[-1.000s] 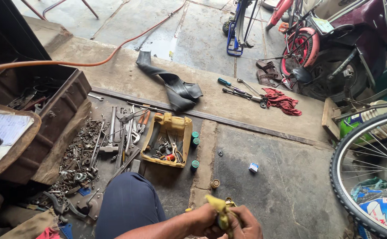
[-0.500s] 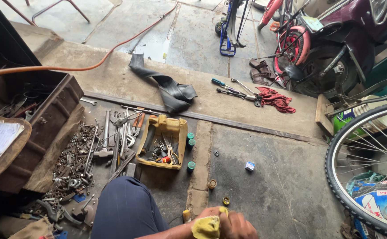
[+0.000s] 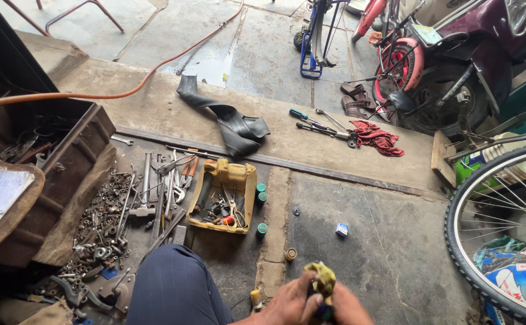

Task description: The person sits on the floor and cleans small mechanical parts using a yellow cloth. They open a small blue container, remove tiny metal balls, and wipe them individually before placing them back into the container. The person also wipes the container itself and handles a small packet of parts.

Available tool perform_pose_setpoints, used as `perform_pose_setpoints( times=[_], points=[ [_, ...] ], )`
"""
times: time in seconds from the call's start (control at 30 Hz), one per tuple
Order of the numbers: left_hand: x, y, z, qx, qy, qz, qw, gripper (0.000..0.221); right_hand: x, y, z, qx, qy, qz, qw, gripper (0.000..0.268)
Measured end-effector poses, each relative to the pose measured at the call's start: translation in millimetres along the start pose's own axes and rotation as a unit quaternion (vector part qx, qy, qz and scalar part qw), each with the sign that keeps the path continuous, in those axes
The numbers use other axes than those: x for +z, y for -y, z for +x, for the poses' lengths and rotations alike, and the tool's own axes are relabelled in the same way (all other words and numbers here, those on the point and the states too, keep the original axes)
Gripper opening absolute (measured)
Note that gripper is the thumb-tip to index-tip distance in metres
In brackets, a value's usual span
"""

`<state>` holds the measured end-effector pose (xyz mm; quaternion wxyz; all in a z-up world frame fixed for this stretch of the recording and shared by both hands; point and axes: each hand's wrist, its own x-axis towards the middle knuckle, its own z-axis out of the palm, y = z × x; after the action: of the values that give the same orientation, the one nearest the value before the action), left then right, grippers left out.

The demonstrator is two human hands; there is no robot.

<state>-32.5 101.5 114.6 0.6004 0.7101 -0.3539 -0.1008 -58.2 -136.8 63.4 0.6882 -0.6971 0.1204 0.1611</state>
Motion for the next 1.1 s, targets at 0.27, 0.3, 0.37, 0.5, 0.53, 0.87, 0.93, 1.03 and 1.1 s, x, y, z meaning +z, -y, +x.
perform_pose_setpoints(
  times=[0.27, 0.3, 0.37, 0.5, 0.53, 0.87, 0.93, 1.03, 1.1],
  points=[
    [-9.6, 1.2, 17.8, -0.239, -0.049, -0.073, 0.967, 0.027, 43.5, 99.6, -59.3, -0.045, -0.321, -0.396, 0.859, 0.029],
    [-10.9, 1.9, 18.8, -0.301, -0.023, -0.107, 0.947, 0.027, 56.8, 95.9, -57.4, -0.183, -0.267, -0.426, 0.845, 0.042],
    [-11.1, 4.1, 18.0, -0.318, 0.004, -0.122, 0.94, 0.028, 69.4, 86.7, -54.6, -0.248, -0.169, -0.455, 0.839, 0.058],
    [-1.3, 7.3, 9.6, -0.185, 0.011, -0.109, 0.977, 0.034, 59.0, 73.6, -57.8, -0.1, -0.076, -0.602, 0.789, 0.058],
    [-1.9, 7.7, 9.7, -0.161, 0.015, -0.115, 0.98, 0.035, 56.5, 73.8, -55.9, -0.102, -0.07, -0.662, 0.739, 0.056],
    [-11.1, -1.3, 19.2, -0.282, -0.03, -0.008, 0.959, 0.033, 69.4, 68.9, -70.6, -0.394, -0.183, -0.43, 0.791, 0.033],
    [-9.1, 5.9, 17.5, -0.256, -0.026, -0.03, 0.966, 0.032, 68.8, 62.2, -62.0, -0.508, -0.205, -0.502, 0.67, 0.033],
    [2.2, 27.2, 10.2, -0.326, 0.075, -0.201, 0.92, 0.032, 64.4, 41.9, -48.4, -0.526, -0.183, -0.518, 0.649, 0.034],
    [13.5, 42.5, 2.1, -0.26, 0.088, -0.238, 0.932, 0.029, 63.7, 24.6, -42.6, -0.469, -0.163, -0.598, 0.63, 0.035]
  ],
)
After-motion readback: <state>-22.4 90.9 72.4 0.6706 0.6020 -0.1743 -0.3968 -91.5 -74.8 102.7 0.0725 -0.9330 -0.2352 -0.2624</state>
